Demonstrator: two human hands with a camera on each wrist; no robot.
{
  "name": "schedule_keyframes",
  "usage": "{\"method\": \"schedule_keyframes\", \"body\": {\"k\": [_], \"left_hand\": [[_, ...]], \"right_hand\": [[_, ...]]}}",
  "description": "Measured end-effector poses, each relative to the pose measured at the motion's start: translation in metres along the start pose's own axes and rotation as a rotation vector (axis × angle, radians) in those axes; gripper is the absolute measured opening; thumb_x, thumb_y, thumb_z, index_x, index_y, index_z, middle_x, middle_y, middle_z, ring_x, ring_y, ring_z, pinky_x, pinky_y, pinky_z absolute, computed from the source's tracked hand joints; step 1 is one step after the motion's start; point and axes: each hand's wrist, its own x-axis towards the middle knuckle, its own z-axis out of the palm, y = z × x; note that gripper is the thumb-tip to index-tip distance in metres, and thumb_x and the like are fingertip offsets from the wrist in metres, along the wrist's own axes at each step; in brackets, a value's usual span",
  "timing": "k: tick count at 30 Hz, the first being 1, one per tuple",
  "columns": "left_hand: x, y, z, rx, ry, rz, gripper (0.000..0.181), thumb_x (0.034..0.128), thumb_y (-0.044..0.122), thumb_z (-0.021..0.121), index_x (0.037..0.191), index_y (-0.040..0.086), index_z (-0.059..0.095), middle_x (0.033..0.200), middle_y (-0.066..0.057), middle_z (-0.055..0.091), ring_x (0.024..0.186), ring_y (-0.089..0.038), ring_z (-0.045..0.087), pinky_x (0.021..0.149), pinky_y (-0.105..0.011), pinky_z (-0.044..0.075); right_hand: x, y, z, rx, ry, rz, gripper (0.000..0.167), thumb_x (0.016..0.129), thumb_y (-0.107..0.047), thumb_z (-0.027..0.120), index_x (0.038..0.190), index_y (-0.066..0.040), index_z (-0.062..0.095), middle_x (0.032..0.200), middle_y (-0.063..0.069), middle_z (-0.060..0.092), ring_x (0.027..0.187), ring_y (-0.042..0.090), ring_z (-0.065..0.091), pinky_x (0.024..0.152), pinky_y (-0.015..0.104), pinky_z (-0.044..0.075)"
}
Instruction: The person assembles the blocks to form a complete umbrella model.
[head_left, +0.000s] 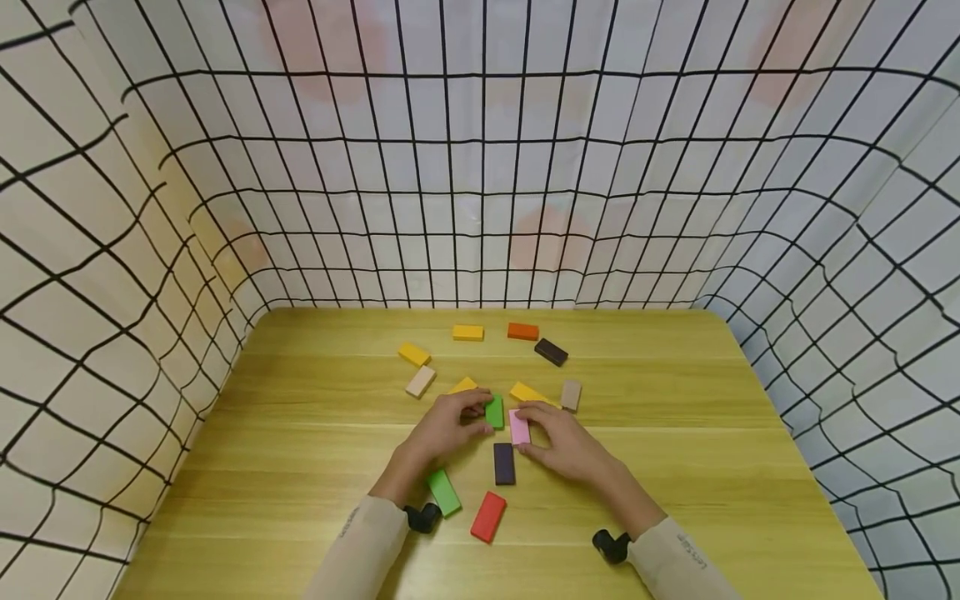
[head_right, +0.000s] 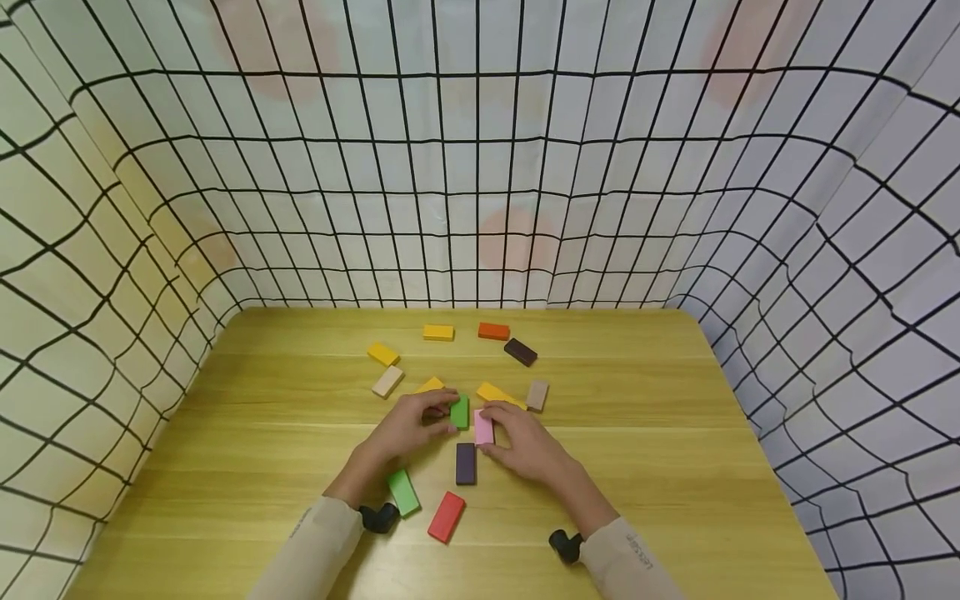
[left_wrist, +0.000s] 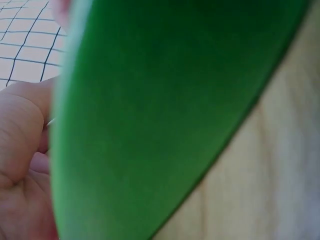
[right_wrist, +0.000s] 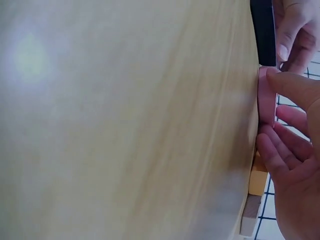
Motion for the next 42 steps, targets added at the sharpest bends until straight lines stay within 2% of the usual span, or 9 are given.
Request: {"method": "schedule_keyframes", "body": {"k": [5,11,14,22,32,38,42], "left_hand": [[0.001,-0.004,-0.001,-0.020,0.000,0.007,0.051,0.0949,0.022,0.076,0.143,0.013,0.063,0.153,-0.003,0.056,0.114,-0.014,0.068,0.100,-0.030,0.056],[0.002,-0.002,-0.002,-0.009,-0.004,0.011,0.051,0.0948,0.022,0.075,0.143,0.012,0.062,0.150,-0.006,0.058,0.110,-0.014,0.069,0.097,-0.028,0.057],[0.003,-0.001,-0.002,0.015,-0.003,0.012,0.051,0.0950,0.022,0.075,0.144,0.012,0.062,0.148,-0.006,0.060,0.109,-0.013,0.070,0.096,-0.028,0.058],[0.009,0.000,-0.003,0.071,-0.006,0.028,0.051,0.0961,0.020,0.074,0.144,0.009,0.061,0.146,-0.006,0.062,0.108,-0.015,0.070,0.096,-0.030,0.058],[0.010,-0.002,-0.002,0.054,-0.013,0.043,0.051,0.0969,0.020,0.073,0.145,0.008,0.060,0.149,-0.007,0.059,0.109,-0.016,0.070,0.097,-0.033,0.057],[0.010,0.000,-0.002,0.065,-0.023,0.029,0.052,0.0968,0.021,0.073,0.146,0.010,0.060,0.150,-0.006,0.059,0.110,-0.015,0.070,0.098,-0.032,0.057],[0.010,0.000,-0.004,0.081,-0.014,0.030,0.052,0.0963,0.021,0.074,0.145,0.010,0.060,0.148,-0.006,0.061,0.109,-0.016,0.070,0.097,-0.032,0.057]], "right_hand": [[0.000,0.006,0.001,0.107,0.006,0.039,0.059,0.094,-0.038,0.076,0.145,-0.015,0.058,0.152,0.005,0.056,0.143,0.027,0.051,0.118,0.049,0.041],[0.002,0.012,0.001,0.181,0.023,0.026,0.061,0.089,-0.037,0.082,0.142,-0.017,0.061,0.145,0.002,0.061,0.133,0.022,0.059,0.112,0.047,0.049],[0.003,0.014,0.002,0.187,0.038,0.018,0.060,0.087,-0.037,0.084,0.140,-0.017,0.063,0.140,0.001,0.064,0.125,0.019,0.063,0.107,0.045,0.052],[0.004,0.014,0.003,0.189,0.046,0.041,0.059,0.086,-0.039,0.085,0.137,-0.015,0.065,0.138,0.001,0.065,0.122,0.017,0.064,0.106,0.042,0.053],[0.004,0.008,0.006,0.189,0.082,0.046,0.057,0.087,-0.034,0.085,0.136,-0.013,0.065,0.138,0.003,0.065,0.120,0.017,0.066,0.105,0.039,0.055],[-0.002,0.000,0.005,0.174,0.042,0.027,0.057,0.085,-0.037,0.086,0.135,-0.016,0.067,0.133,-0.002,0.067,0.120,0.016,0.064,0.105,0.044,0.054],[-0.005,-0.002,0.005,0.186,0.003,0.008,0.057,0.083,-0.036,0.088,0.134,-0.019,0.068,0.131,-0.008,0.068,0.120,0.011,0.063,0.106,0.040,0.053]]}}
